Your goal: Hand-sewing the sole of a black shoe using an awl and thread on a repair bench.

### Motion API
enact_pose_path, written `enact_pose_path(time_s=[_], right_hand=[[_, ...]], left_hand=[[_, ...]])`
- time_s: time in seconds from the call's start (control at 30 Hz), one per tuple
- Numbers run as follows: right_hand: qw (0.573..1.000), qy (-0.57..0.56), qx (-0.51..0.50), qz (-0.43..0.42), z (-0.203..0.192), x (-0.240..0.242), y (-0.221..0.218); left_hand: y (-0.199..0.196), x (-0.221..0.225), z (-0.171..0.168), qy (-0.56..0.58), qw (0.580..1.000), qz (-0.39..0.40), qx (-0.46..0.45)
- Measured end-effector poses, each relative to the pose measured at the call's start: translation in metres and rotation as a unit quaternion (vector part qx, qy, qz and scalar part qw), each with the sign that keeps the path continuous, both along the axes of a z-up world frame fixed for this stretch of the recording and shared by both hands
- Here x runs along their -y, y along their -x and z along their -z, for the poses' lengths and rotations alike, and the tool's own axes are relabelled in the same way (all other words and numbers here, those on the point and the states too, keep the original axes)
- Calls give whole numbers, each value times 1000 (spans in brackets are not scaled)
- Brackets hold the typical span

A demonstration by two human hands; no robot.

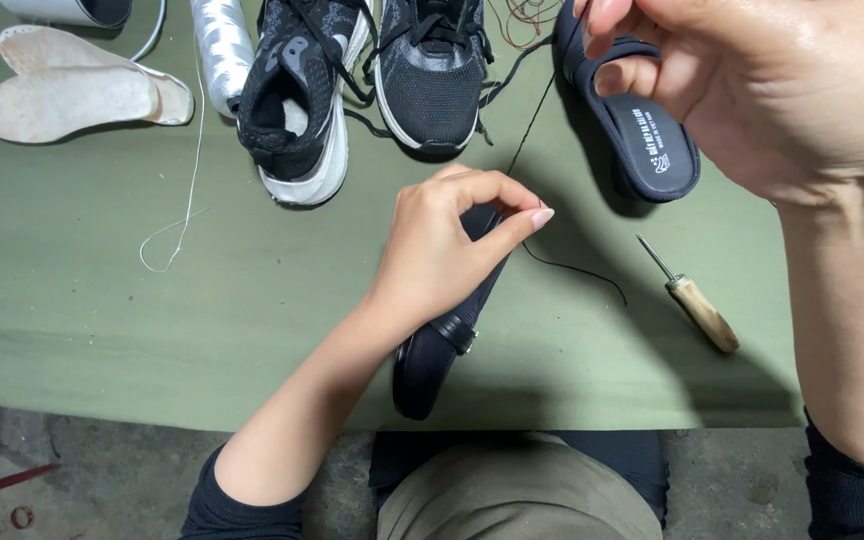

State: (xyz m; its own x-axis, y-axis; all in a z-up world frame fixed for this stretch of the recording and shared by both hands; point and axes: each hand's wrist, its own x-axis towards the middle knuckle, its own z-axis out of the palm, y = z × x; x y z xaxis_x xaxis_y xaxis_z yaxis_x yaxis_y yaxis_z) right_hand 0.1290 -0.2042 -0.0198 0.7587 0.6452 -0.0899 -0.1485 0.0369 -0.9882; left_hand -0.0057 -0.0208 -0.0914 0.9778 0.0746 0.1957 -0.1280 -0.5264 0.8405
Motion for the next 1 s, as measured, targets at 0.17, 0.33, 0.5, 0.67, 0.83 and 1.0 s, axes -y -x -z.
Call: enact_pose_path(time_s=[0.17,0.33,0.5,0.67,0.83,1.0], right_hand=[[1000,6,6,-20,-1,-1,0],[1000,6,1,-14,-4,-5,1],[999,-14,-44,-29,-4,-7,-1],[998,-30,-46,-20,-9,-9,-2],[999,-27,-18,-12,-15,-13,-3],[999,-34,-14,-23,-16,-22,-2]], left_hand=[[-2,4,-3,220,973,12,-68],[-1,8,7,208,978,-6,-21],[-4,11,22,308,951,-39,-18],[-7,14,32,234,968,-84,28],[-7,14,33,39,987,-83,133],[-17,20,20,124,971,-173,107]])
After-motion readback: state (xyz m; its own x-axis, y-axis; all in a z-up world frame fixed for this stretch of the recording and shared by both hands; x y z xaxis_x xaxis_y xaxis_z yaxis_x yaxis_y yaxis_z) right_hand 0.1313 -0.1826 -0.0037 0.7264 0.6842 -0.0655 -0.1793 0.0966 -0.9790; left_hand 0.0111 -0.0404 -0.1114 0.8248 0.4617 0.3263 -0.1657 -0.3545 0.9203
